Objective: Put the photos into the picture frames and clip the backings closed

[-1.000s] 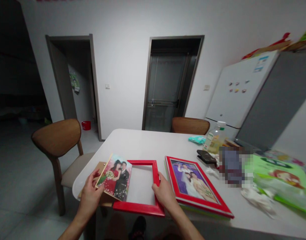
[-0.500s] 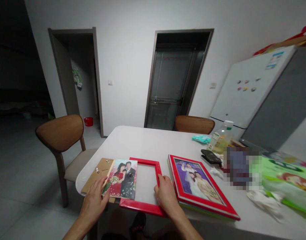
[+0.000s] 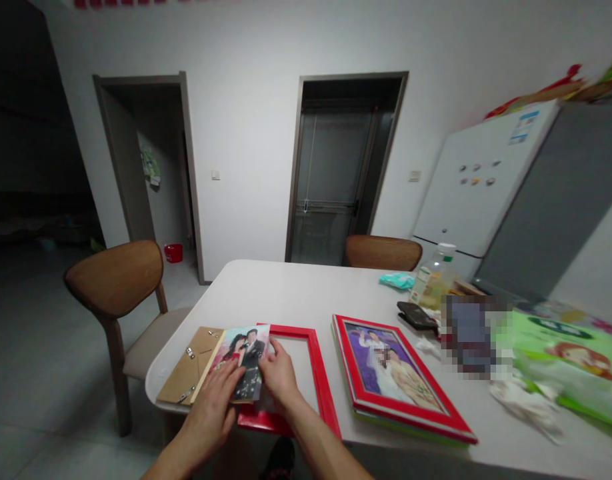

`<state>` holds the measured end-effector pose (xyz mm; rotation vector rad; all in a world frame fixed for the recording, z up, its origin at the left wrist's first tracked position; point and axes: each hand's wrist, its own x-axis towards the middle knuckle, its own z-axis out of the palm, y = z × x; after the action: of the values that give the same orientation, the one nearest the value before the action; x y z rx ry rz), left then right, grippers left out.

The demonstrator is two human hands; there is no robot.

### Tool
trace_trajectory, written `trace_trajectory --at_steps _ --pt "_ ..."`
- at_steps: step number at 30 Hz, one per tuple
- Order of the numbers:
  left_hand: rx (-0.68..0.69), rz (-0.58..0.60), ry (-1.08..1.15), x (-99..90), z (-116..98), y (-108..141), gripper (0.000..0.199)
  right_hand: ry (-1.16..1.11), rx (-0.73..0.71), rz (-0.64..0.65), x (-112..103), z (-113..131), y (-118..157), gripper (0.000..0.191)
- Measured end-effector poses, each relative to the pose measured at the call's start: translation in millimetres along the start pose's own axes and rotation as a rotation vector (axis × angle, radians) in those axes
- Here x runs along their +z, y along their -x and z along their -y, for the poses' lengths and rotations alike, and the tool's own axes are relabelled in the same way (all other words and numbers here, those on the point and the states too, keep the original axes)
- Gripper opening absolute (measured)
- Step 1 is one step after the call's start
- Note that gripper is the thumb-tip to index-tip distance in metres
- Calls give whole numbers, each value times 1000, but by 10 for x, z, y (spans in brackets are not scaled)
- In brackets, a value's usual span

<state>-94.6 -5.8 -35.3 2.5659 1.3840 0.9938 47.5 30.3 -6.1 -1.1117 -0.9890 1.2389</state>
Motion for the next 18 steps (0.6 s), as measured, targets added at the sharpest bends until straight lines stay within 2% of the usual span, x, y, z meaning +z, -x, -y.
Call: trace_trajectory --at_steps 3,6,9,11,13,15,18 --pt "-15 -106 89 -38 41 -95 57 -56 -90 20 109 177 76 63" --pt "-105 -243 295 -161 -2 -189 48 -110 -107 7 112 297 153 57" --pt "-334 -392 579 -245 -174 -267 33 -118 74 -52 30 273 213 50" --pt "-500 -448 845 -218 -338 -315 31 -157 202 -37 -36 214 241 43" --pt "-592 -436 1123 -130 -495 -356 35 -229 210 -4 -107 167 252 34" --pt "-604 -389 1313 -24 -592 -381 39 -273 117 -18 -203 157 239 31" --pt "-588 -329 1339 79 -558 -363 47 -175 41 -109 -422 200 176 35"
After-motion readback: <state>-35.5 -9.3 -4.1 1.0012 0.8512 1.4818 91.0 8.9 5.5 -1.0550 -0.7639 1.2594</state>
